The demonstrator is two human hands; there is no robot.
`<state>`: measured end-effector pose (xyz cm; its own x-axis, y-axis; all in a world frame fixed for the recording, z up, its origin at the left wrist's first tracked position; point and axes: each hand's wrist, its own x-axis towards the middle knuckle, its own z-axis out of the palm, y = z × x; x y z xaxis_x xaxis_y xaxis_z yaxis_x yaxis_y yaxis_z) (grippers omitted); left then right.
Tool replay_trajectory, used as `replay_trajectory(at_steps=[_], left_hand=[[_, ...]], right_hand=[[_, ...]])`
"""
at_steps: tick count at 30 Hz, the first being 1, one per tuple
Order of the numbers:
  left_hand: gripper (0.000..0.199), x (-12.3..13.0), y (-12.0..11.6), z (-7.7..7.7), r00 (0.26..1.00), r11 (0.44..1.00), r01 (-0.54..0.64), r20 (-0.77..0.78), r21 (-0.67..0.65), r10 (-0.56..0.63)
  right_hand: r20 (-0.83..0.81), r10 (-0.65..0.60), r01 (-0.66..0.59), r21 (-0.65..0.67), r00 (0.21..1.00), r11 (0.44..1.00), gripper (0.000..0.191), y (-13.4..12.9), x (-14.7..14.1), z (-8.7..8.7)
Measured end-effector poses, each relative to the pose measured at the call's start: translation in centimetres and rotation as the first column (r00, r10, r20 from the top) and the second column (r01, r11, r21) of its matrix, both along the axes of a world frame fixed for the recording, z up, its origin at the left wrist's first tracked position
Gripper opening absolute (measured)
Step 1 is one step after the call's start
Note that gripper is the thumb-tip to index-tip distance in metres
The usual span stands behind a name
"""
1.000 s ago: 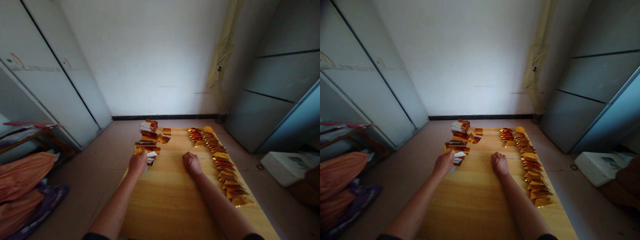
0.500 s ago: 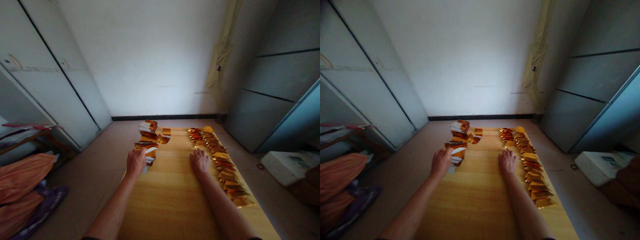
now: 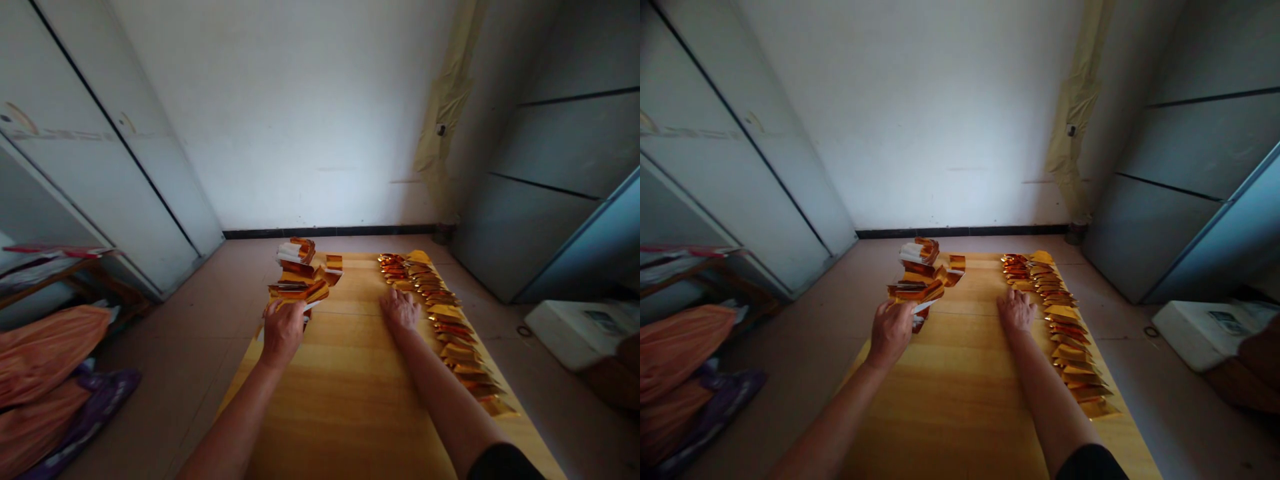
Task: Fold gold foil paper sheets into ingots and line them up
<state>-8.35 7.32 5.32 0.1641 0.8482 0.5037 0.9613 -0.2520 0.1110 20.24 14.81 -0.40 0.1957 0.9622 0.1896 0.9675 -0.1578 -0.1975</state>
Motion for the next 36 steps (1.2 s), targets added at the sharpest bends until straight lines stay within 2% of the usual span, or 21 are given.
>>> replay_trajectory(at_steps=[10,16,22,26,28,31,33,36], left_hand=[[0.028,3.7,-1.7,-1.0,0.987,0.989,0.149,0.065,-0.016,-0.147],[0.024,6.0,-2.9,-3.3,0.946,0.941,0.299,0.08,0.156,-0.314],[0.021,7.6,-3.6,-5.9,0.913,0.913,0.396,0.058,0.1,-0.403],[0.02,8.0,-3.7,-6.8,0.905,0.906,0.423,0.048,0.006,-0.423],[0.024,8.1,-3.6,-7.0,0.911,0.911,0.411,0.045,-0.021,-0.41],[0.033,8.2,-3.4,-7.1,0.916,0.915,0.4,0.049,-0.044,-0.398],[0.037,8.2,-3.2,-7.2,0.916,0.915,0.399,0.079,-0.058,-0.394],[0.037,8.3,-2.9,-7.2,0.908,0.913,0.401,0.163,-0.072,-0.386]], right_hand=[[0.015,-0.024,0.024,-0.008,1.0,1.0,0.047,0.2,0.2,-0.1],[0.032,-0.024,0.025,-0.027,0.999,0.999,0.048,0.7,0.3,-0.1],[0.053,0.003,-0.005,0.041,0.999,0.999,0.046,0.0,0.3,-0.6],[0.027,0.059,-0.062,0.104,0.998,0.993,0.038,-1.2,0.3,-0.8],[-0.027,0.126,-0.12,0.154,0.992,0.981,0.034,-1.7,0.3,-1.1],[-0.212,0.279,-0.214,0.284,0.937,0.935,0.029,-2.4,0.3,-2.1],[-0.375,0.388,-0.25,0.367,0.842,0.896,0.028,-2.9,0.4,-3.0],[-0.535,0.446,-0.254,0.396,0.717,0.883,0.028,-3.9,0.4,-4.0]])
